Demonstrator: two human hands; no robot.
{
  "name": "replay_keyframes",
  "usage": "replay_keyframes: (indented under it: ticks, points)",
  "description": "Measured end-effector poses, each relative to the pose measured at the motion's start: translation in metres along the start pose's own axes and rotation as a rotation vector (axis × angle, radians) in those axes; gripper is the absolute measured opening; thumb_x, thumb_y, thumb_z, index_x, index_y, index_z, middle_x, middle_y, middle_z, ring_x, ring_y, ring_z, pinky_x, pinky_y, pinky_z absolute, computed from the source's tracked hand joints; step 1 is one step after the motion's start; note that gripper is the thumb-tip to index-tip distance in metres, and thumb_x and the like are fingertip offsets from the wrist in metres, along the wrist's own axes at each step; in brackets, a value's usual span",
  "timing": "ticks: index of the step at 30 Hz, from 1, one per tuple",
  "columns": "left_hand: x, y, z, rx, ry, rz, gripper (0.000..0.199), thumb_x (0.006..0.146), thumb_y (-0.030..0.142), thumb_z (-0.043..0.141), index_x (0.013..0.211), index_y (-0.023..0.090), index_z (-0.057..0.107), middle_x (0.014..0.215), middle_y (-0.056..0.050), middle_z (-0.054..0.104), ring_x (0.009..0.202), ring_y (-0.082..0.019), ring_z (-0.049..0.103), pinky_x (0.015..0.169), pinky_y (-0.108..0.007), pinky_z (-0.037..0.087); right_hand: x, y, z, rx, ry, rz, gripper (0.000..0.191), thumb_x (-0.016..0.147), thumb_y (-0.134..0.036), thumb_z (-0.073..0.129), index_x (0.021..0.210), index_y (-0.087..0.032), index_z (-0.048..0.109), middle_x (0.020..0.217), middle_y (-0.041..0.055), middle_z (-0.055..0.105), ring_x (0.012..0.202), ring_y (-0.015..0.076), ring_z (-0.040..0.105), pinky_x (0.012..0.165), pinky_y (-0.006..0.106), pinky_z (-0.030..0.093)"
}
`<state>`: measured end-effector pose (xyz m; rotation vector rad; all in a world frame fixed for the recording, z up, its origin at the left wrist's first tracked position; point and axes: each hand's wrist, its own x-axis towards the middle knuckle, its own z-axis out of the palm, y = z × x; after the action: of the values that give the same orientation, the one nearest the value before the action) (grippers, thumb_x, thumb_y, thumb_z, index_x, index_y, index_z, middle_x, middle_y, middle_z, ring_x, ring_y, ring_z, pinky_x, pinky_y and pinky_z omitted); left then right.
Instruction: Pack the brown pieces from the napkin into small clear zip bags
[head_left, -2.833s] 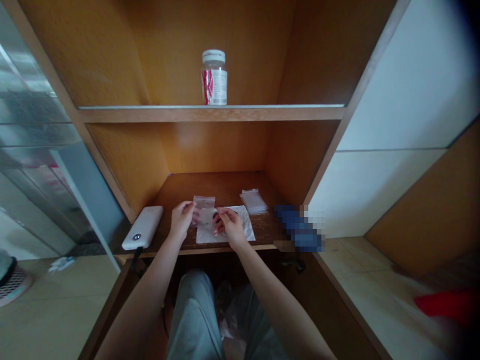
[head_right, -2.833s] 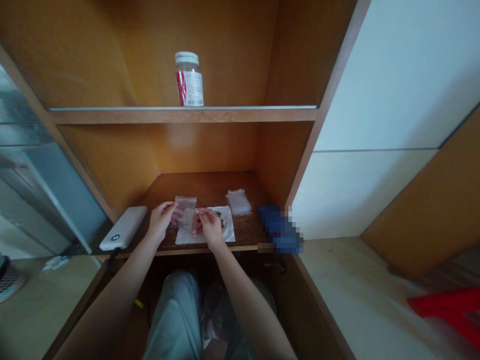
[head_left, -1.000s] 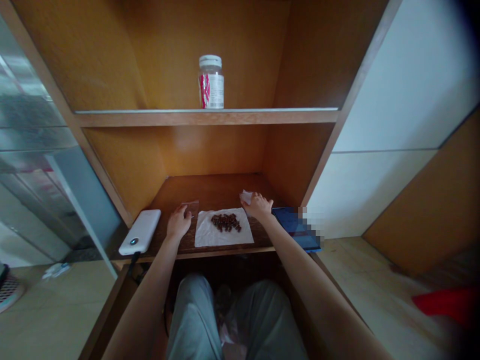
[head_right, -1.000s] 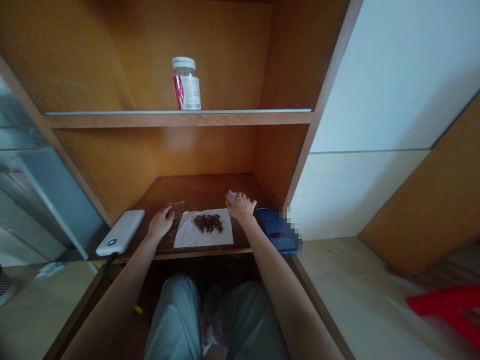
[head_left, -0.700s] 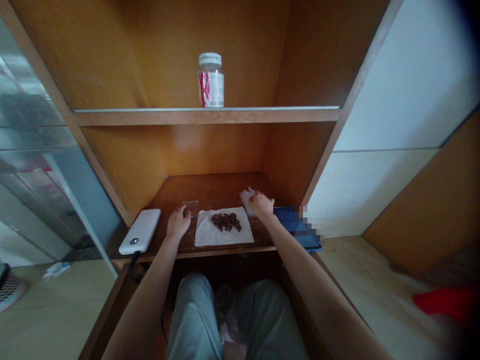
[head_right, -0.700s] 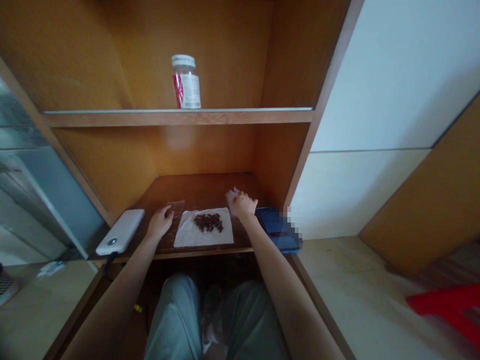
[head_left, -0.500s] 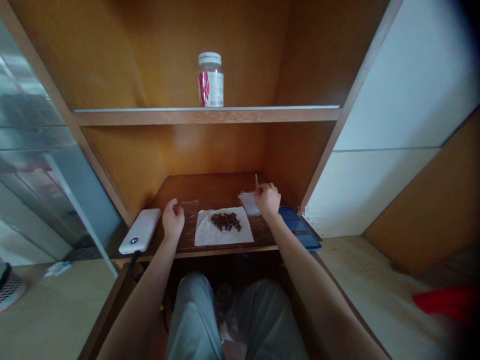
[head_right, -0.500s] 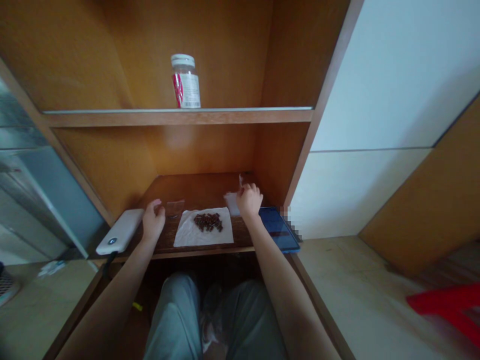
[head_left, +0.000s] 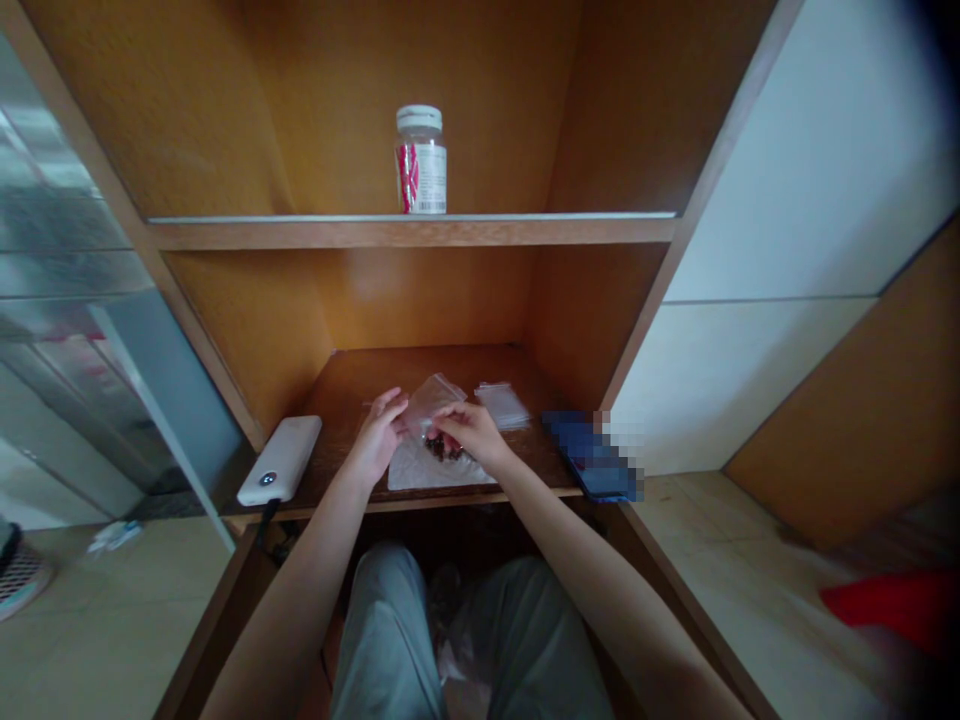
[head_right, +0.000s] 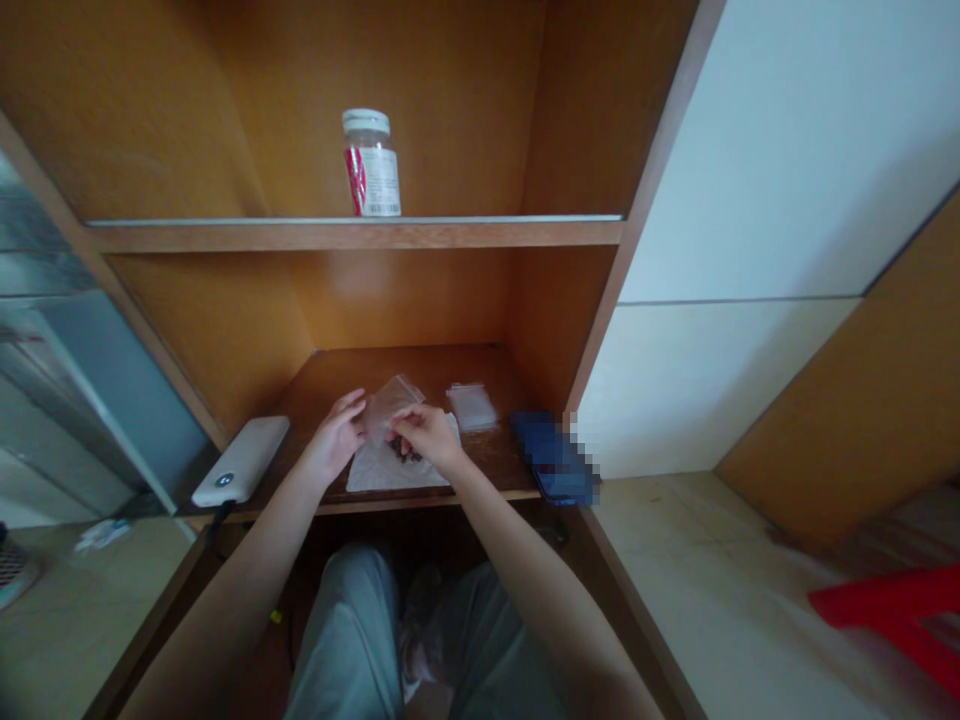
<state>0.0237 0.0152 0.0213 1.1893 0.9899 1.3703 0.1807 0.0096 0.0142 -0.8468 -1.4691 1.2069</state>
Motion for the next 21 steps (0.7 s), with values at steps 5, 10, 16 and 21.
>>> replay_keyframes:
  ticks: [5, 10, 16, 21]
  points:
    - [-0.005, -0.006, -0.003, 0.219, -0.012, 0.137, 0.036, 0.068, 0.007, 0.042, 0.101, 0.022, 0.042, 0.130, -0.006, 0.042, 0.099, -0.017, 0.057, 0.073, -0.030, 0.051, -0.004, 0.007, 0.008, -0.019, -0.155, 0.023, 0.023, 0.068, -0.038, 0.060, 0.073, -0.016, 0.060, 0.051, -0.0039, 0.054, 0.036, 0.0038, 0.038, 0.036, 0.018, 0.029]
    - [-0.011, -0.009, -0.006, 0.343, 0.059, 0.186, 0.019, 0.061, 0.002, 0.036, 0.067, 0.018, 0.045, 0.119, -0.003, 0.054, 0.106, -0.018, 0.053, 0.080, -0.032, 0.047, -0.001, 0.008, 0.007, -0.064, 0.060, -0.028, 0.021, 0.071, -0.036, 0.057, 0.079, -0.016, 0.059, 0.052, -0.0040, 0.051, 0.041, 0.0058, 0.041, 0.040, 0.018, 0.032]
    - [-0.016, -0.008, -0.006, 0.469, 0.054, 0.292, 0.019, 0.069, 0.009, 0.044, 0.063, 0.019, 0.059, 0.112, -0.002, 0.056, 0.114, -0.018, 0.045, 0.099, -0.035, 0.032, 0.001, 0.010, 0.009, -0.225, 0.034, -0.201, 0.015, 0.071, -0.025, 0.056, 0.080, -0.016, 0.062, 0.075, 0.0025, 0.063, 0.066, 0.0105, 0.055, 0.062, 0.022, 0.043]
    - [-0.013, -0.008, -0.003, 0.453, 0.048, 0.339, 0.009, 0.070, 0.025, 0.058, 0.067, 0.018, 0.063, 0.112, -0.006, 0.055, 0.111, -0.020, 0.048, 0.096, -0.034, 0.036, -0.003, 0.007, 0.010, -0.371, -0.058, -0.239, 0.026, 0.074, -0.023, 0.052, 0.096, -0.015, 0.063, 0.073, 0.0021, 0.063, 0.060, 0.0100, 0.052, 0.058, 0.022, 0.041]
